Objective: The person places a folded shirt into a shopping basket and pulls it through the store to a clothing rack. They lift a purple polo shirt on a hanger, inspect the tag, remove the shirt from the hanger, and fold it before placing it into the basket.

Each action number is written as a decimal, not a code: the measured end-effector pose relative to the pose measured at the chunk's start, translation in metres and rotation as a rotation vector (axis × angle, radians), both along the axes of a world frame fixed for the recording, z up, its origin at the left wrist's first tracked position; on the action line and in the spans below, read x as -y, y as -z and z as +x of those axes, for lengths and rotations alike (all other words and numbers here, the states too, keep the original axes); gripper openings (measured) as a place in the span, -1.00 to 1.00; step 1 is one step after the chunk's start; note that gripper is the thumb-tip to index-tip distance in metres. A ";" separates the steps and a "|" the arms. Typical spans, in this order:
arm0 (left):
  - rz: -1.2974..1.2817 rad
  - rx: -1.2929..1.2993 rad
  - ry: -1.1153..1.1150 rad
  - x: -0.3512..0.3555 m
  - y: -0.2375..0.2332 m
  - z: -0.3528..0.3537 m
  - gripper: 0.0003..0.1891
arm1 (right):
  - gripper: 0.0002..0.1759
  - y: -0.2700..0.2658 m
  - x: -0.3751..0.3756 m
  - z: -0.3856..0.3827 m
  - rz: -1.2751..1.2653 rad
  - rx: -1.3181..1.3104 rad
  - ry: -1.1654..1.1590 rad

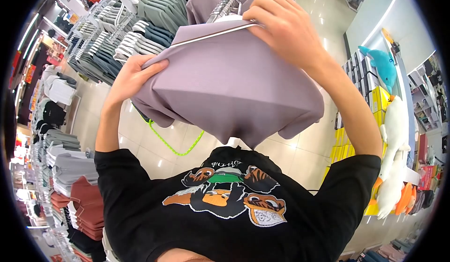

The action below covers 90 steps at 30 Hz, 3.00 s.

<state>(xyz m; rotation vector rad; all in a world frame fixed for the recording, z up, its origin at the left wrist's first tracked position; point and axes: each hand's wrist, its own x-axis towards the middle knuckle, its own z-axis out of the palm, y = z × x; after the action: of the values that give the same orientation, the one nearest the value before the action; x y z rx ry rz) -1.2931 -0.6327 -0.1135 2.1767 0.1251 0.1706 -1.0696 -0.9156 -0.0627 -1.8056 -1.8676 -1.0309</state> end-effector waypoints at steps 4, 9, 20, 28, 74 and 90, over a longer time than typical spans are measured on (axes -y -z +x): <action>-0.092 -0.067 0.008 -0.004 -0.004 0.001 -0.61 | -0.85 -0.005 0.006 0.009 -0.152 -0.529 0.017; -0.121 -0.074 0.019 -0.008 -0.004 0.006 -0.60 | -0.78 -0.013 0.001 0.024 -0.277 -0.789 0.002; -0.065 -0.039 -0.016 -0.022 0.006 0.005 -0.62 | -0.70 0.006 0.009 -0.004 -0.200 -0.341 -0.044; -0.099 -0.055 -0.136 -0.051 0.009 -0.055 -0.68 | -0.80 0.020 -0.001 0.002 -0.545 -0.979 -0.156; 0.008 0.151 -0.260 -0.014 0.145 0.026 -0.59 | -0.55 0.122 0.017 0.037 -0.336 -1.112 0.189; 0.348 0.111 -0.196 -0.024 0.193 0.009 -0.54 | -0.81 0.171 -0.033 -0.041 -0.308 -0.359 -0.022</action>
<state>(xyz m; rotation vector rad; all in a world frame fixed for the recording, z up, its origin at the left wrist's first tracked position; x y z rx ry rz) -1.2837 -0.6083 -0.3062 2.4924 0.2628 0.4526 -1.1102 -0.8824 -0.2340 -1.9726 -1.8855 -0.3875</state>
